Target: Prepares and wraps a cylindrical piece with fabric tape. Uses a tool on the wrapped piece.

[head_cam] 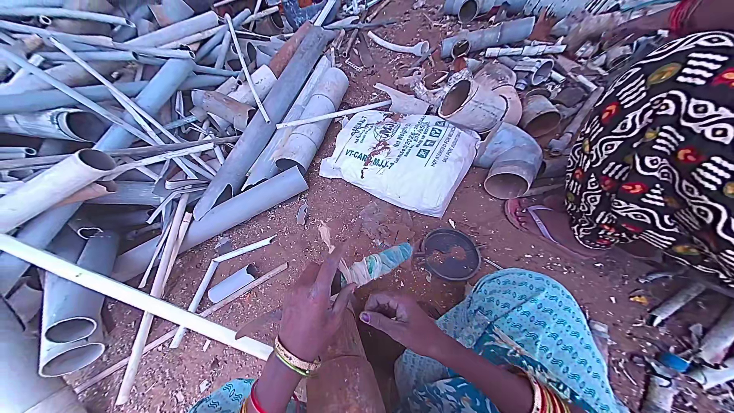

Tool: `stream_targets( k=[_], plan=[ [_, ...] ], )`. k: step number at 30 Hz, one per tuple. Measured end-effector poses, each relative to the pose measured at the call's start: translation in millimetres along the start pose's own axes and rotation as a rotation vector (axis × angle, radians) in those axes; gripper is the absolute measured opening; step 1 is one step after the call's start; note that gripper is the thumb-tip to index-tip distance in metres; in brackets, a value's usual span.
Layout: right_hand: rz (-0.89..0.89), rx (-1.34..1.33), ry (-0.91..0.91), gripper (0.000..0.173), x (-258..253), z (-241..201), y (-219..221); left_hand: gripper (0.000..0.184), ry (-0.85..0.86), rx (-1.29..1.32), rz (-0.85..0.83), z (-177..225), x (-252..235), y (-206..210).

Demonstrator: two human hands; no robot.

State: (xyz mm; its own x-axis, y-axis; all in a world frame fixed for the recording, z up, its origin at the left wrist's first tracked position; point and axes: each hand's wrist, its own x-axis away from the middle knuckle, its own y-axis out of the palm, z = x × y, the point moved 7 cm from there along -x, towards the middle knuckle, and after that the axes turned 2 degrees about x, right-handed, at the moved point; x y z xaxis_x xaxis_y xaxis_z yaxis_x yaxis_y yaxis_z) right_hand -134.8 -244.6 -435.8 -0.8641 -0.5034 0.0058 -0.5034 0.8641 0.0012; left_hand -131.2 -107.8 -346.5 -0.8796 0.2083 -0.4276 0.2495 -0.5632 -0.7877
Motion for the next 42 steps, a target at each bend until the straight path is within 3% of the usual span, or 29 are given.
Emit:
stream_targets(
  k=[2, 4, 8, 10, 12, 15, 18, 21, 27, 28, 30, 31, 34, 36, 38, 42],
  plan=[
    [0.176, 0.013, 0.002, 0.010, -0.5, 2.1, -9.8, 0.062, -0.013, 0.044, -0.038, 1.0, 1.4, 5.0],
    [0.280, -0.038, 0.017, 0.026, -0.2, 3.1, -16.9, 0.063, -0.024, 0.111, -0.082, 2.2, 2.2, 10.1],
    [0.284, -0.157, -0.012, 0.052, 2.3, -12.1, -16.8, 0.069, -0.079, 0.310, -0.217, 9.0, 8.2, 23.4],
    [0.203, -0.033, -0.011, 0.047, 2.8, -19.2, -14.2, 0.070, -0.082, 0.408, -0.268, 14.1, 12.1, 30.5],
    [0.155, 0.101, 0.140, 0.035, 9.0, -27.6, -12.6, 0.070, -0.070, 0.501, -0.293, 17.3, 14.4, 33.7],
    [0.148, 0.035, 0.311, 0.030, 15.0, -20.1, -10.9, 0.071, -0.094, 0.565, -0.307, 16.8, 14.0, 31.8],
    [0.209, -0.091, 0.240, 0.030, 15.2, -17.3, -10.2, 0.073, -0.129, 0.610, -0.291, 12.3, 12.1, 27.1],
    [0.220, -0.143, 0.036, 0.029, 2.3, -15.6, -13.3, 0.075, -0.145, 0.679, -0.295, 10.8, 10.8, 24.7],
    [0.308, -0.368, -0.001, 0.079, -15.5, 5.6, -34.4, 0.076, -0.149, 0.716, -0.357, 14.5, 14.0, 30.5],
    [0.308, -0.412, -0.017, 0.075, -14.4, 4.2, -36.8, 0.076, -0.148, 0.714, -0.357, 15.3, 13.8, 30.4],
    [0.354, -0.592, -0.010, 0.034, -12.8, 9.7, -43.9, 0.077, -0.149, 0.720, -0.375, 15.9, 13.6, 30.6],
    [0.334, -0.701, 0.041, 0.022, -10.6, 14.3, -46.4, 0.077, -0.152, 0.729, -0.383, 15.8, 13.7, 31.0],
    [0.083, -1.012, -0.028, 0.009, -16.5, 17.1, -46.8, 0.077, -0.146, 0.739, -0.387, 15.3, 14.0, 30.4],
    [-0.011, -1.056, -0.065, 0.021, -19.4, 16.5, -48.0, 0.077, -0.144, 0.749, -0.388, 15.3, 14.3, 30.2],
    [0.002, -1.013, -0.073, 0.028, -20.4, 16.1, -51.0, 0.077, -0.153, 0.770, -0.385, 16.1, 14.1, 30.1],
    [0.144, -0.955, -0.037, 0.024, -22.2, 19.1, -56.7, 0.078, -0.191, 0.796, -0.391, 15.5, 14.6, 30.2]
  ],
)
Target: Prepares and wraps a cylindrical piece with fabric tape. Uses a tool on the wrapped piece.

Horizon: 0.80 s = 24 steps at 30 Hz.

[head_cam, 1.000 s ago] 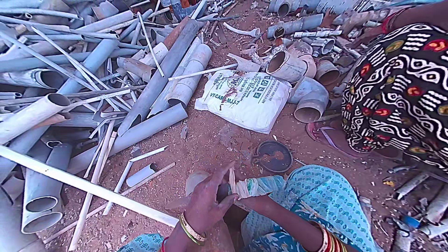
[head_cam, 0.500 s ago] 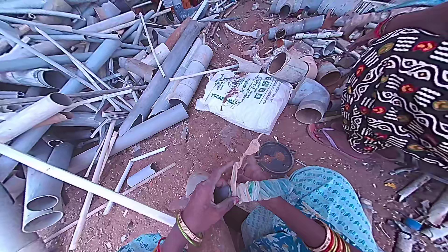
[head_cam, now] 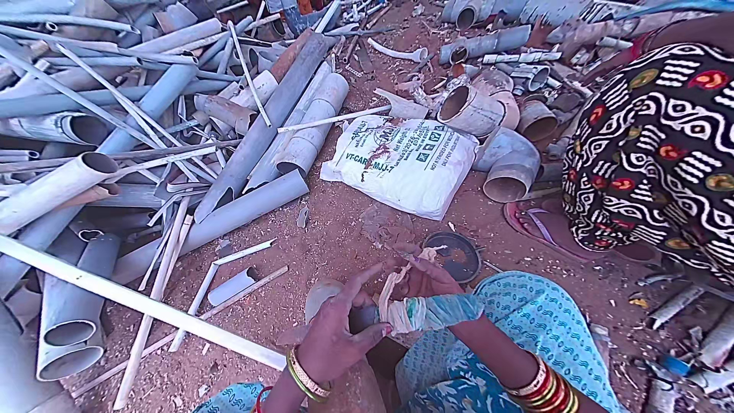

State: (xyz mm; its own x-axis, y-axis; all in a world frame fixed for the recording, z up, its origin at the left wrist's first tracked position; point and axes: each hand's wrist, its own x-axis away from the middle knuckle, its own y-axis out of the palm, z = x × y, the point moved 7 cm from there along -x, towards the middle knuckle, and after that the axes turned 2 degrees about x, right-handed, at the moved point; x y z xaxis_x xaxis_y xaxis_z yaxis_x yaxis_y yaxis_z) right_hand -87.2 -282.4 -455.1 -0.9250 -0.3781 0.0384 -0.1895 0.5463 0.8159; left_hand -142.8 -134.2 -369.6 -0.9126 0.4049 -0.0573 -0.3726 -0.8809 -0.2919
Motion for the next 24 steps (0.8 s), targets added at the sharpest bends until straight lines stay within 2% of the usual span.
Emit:
stream_targets(
  k=[3, 5, 8, 10, 13, 15, 19, 22, 24],
  plan=[
    [0.181, 0.086, -0.026, 0.025, -0.3, -2.4, -5.2, 0.078, 0.011, -0.006, 0.005, 1.0, 0.3, -1.5],
    [0.260, 0.251, -0.017, 0.025, 2.9, -6.9, -1.9, 0.078, 0.006, -0.010, 0.017, 1.5, 0.4, -2.6],
    [0.240, 0.430, -0.117, 0.019, 8.9, -6.0, 4.3, 0.077, 0.022, -0.027, 0.068, 1.8, 0.2, -6.4],
    [0.219, 0.378, -0.134, 0.019, 16.2, 5.4, 8.1, 0.074, 0.041, -0.061, 0.114, 1.9, -0.1, -10.4],
    [0.330, 0.347, -0.070, 0.028, 28.8, 16.8, 25.9, 0.066, 0.036, -0.163, 0.210, 0.5, 0.1, -17.8],
    [0.242, 0.348, -0.101, 0.032, 30.8, 19.5, 35.1, 0.060, 0.022, -0.213, 0.270, -1.2, -0.2, -22.5],
    [0.157, 0.477, -0.163, 0.026, 33.6, 15.8, 44.0, 0.048, 0.014, -0.325, 0.325, -1.5, -0.1, -26.8],
    [0.189, 0.716, -0.130, 0.014, 38.2, 12.5, 48.4, 0.043, -0.009, -0.375, 0.333, -1.8, -0.3, -24.6],
    [0.137, 0.911, -0.173, 0.005, 39.4, 11.3, 51.4, 0.041, -0.008, -0.406, 0.336, -2.0, -0.7, -23.6]
  ],
)
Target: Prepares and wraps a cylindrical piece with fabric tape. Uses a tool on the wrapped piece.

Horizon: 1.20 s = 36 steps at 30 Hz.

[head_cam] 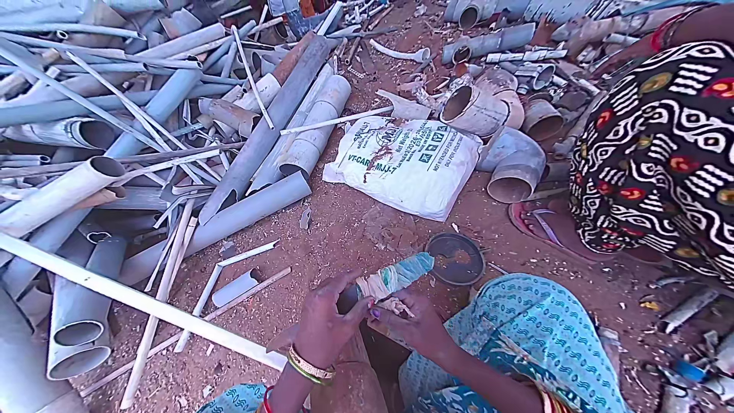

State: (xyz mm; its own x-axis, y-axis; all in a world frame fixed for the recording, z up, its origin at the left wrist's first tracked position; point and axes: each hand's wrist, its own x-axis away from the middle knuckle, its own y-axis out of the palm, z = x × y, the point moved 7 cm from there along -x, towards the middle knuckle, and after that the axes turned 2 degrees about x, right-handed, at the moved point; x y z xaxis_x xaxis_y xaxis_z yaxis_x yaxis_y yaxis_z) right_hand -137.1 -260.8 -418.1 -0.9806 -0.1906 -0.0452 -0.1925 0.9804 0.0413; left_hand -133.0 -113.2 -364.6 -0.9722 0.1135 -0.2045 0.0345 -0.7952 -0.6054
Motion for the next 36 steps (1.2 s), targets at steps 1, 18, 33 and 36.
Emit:
stream_targets(
  k=[1, 18, 33, 36],
  plan=[
    [-0.026, 0.064, -0.057, 0.010, 0.2, -1.0, 0.6, 0.041, 0.006, -0.019, 0.005, 0.0, -0.1, -0.2],
    [-0.123, 0.330, -0.551, 0.017, 2.9, -26.1, -0.4, 0.062, 0.215, -0.331, -0.037, 8.5, 2.7, 13.7],
    [0.043, 0.559, -0.617, 0.014, 3.1, -41.8, -10.4, 0.067, 0.203, -0.295, -0.113, 12.7, 4.6, 18.3],
    [-0.066, 0.477, -0.583, 0.012, 2.5, -39.1, -6.5, 0.068, 0.171, -0.281, -0.118, 9.4, 3.8, 17.7]
  ],
)
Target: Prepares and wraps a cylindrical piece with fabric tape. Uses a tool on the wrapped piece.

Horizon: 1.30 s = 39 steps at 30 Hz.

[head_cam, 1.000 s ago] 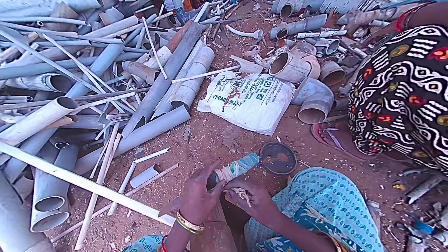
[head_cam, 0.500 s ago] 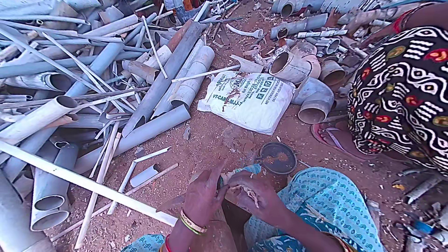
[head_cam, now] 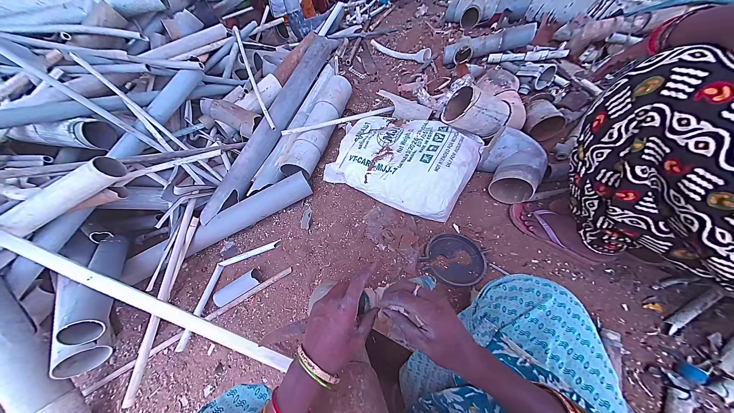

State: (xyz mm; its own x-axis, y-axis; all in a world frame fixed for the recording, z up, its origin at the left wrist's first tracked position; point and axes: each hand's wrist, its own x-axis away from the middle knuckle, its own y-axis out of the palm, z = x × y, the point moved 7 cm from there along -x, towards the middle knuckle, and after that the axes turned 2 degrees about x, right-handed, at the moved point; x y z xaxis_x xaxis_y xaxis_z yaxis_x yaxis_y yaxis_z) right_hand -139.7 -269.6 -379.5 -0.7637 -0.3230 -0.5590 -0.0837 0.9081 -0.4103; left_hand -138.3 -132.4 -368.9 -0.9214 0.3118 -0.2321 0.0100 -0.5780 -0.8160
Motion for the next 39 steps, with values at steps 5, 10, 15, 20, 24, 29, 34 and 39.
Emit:
stream_targets(
  k=[5, 10, 15, 20, 24, 29, 34, 39],
  plan=[
    [-0.230, -0.092, -0.024, 0.014, 4.6, -1.0, 12.6, 0.067, -0.024, 0.051, 0.026, -7.3, 0.3, -1.0],
    [-0.346, 0.040, -0.003, 0.012, 9.5, 2.7, 23.3, 0.066, -0.023, 0.054, 0.038, -8.0, -1.0, -0.6],
    [-0.281, 0.259, 0.017, 0.015, 13.2, -0.3, 30.9, 0.067, -0.027, 0.037, 0.024, -7.9, -1.9, 0.3],
    [-0.265, 0.369, -0.052, 0.025, 19.6, -8.0, 40.4, 0.067, -0.055, 0.061, 0.033, -9.0, -1.3, -2.7],
    [-0.275, 0.422, -0.063, 0.029, 19.6, -9.4, 42.1, 0.066, -0.050, 0.057, 0.024, -8.8, -0.2, -2.6],
    [-0.260, 0.362, -0.019, 0.024, 21.7, -2.7, 47.1, 0.066, -0.076, 0.134, 0.020, -11.6, -1.2, -2.3],
    [-0.230, -0.111, 0.487, 0.019, 19.0, 22.2, 25.9, 0.075, -0.133, 0.676, -0.050, -13.0, -1.8, -3.5],
    [-0.057, -0.063, 0.677, 0.030, 10.9, 29.8, -5.5, 0.077, -0.161, 0.891, -0.092, -9.0, -2.5, -1.8]
  ],
)
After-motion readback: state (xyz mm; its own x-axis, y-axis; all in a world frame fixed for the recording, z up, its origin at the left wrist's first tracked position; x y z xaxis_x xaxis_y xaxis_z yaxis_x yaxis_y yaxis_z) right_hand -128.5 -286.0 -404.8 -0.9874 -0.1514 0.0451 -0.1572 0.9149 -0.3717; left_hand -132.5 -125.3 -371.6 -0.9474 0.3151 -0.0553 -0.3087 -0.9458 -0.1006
